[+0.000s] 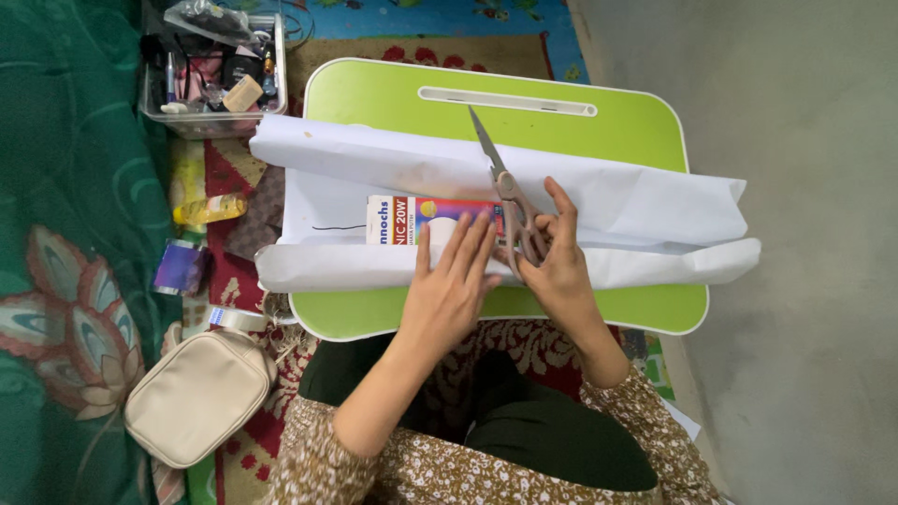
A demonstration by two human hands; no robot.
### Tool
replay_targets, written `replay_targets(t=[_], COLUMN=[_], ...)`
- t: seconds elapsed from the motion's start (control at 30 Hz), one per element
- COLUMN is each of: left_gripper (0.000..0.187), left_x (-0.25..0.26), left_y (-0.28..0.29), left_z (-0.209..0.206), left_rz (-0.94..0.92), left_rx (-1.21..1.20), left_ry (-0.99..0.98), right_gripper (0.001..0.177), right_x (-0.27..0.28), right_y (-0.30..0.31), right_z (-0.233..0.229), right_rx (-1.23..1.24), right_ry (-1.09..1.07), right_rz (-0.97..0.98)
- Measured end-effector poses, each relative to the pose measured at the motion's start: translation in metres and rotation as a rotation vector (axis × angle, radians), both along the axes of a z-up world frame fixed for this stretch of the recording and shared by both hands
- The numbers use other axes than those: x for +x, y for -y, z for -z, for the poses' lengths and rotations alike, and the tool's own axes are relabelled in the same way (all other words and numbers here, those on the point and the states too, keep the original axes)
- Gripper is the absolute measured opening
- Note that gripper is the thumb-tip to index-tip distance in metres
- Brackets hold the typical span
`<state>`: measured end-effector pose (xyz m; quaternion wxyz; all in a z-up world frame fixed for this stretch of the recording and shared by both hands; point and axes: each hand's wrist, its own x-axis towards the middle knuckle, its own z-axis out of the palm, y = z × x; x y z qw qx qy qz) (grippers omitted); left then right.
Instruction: The person places a white sheet of wrapping paper on a green lap desk, positions a small rectangular box on the paper, folds the paper around the box, and uses scissors to trim the excess paper. The person then folds the remaining edges to complete the wrapping.
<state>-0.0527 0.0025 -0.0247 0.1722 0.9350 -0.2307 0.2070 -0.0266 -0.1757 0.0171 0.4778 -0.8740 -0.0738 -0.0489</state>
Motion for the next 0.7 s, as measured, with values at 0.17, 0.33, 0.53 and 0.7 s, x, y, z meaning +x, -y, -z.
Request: replay_targets(t=[0.17, 0.33, 0.53, 0.7], left_gripper=[0.072, 0.074, 0.075, 0.074], left_x=[-0.016, -0.016, -0.016, -0.015], left_y=[-0.016, -0.022, -0.025, -0.026], left_z=[0.001, 0.0, 0.0, 0.0], left_rz=[-0.047, -0.059, -0.148, -0.21], left_rx=[0.048, 0.031, -0.011, 0.009], left_ry=[-0.001, -0.007, -0.015, -0.008], right_gripper=[0.106, 0.108, 0.106, 0.108], right_x=[-0.001, 0.0, 0.001, 0.001], right_y=[-0.001, -0.002, -0.002, -0.001], right_z=[-0.003, -0.006, 0.0, 0.001], right_rx=[-0.044, -0.092, -0.12, -0.147], right_ry=[0.019, -0.007, 0.014, 0.005], right_rz=[0.003, 0.015, 0.025, 0.043])
